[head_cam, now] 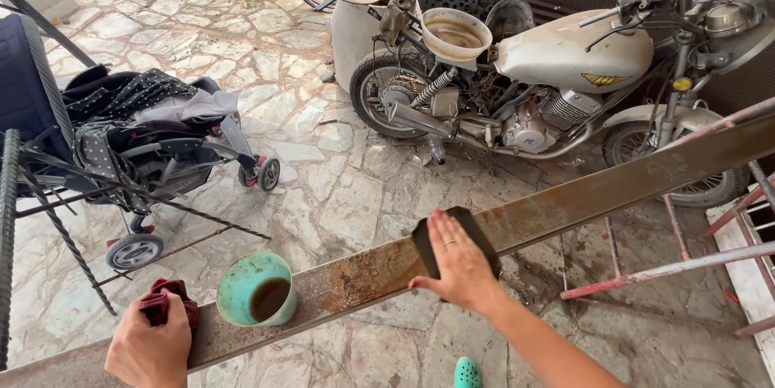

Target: Sanding a long metal beam using a sanding block, water, and a cloth to clean the surface.

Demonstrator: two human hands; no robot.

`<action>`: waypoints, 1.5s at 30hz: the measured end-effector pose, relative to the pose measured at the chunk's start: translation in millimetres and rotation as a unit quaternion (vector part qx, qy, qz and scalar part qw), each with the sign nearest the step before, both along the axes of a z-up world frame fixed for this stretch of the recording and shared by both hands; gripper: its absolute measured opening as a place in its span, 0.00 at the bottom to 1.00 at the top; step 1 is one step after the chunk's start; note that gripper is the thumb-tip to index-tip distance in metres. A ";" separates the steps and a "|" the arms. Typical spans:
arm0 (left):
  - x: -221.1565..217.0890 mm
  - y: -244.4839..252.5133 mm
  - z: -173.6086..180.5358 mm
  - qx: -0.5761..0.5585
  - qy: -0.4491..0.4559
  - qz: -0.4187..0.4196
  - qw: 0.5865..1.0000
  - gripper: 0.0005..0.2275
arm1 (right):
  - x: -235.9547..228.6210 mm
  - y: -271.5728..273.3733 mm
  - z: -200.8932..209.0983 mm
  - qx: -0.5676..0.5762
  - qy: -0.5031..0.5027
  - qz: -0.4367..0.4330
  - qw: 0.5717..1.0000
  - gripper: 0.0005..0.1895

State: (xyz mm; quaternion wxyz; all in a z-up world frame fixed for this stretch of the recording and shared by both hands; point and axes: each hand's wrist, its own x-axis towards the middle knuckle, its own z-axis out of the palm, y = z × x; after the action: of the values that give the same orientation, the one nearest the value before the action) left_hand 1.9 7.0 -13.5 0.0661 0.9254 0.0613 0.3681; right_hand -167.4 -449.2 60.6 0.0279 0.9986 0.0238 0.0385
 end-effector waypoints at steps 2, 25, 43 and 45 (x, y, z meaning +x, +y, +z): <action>-0.5 3.1 -3.6 0.007 -0.017 0.015 1.000 0.08 | -4.2 22.1 8.0 0.013 0.036 0.015 0.999 0.63; -0.5 1.1 -5.7 0.005 0.012 0.030 0.999 0.11 | -36.7 -8.4 10.0 -0.254 -0.143 0.089 0.952 0.76; 7.1 1.8 -21.0 -0.094 -0.055 -0.069 0.992 0.11 | -26.3 -141.8 1.7 0.026 0.003 -0.116 0.993 0.62; 9.5 3.6 -30.7 -0.149 -0.044 -0.100 0.983 0.10 | -37.0 -103.9 8.4 -0.151 -0.078 -0.053 0.984 0.63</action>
State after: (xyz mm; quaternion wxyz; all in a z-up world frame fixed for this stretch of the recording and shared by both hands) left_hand 11.4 10.6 -44.3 0.2429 0.8893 0.0195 0.3870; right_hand -204.4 -553.1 69.0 0.1824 0.9767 -0.0256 0.1106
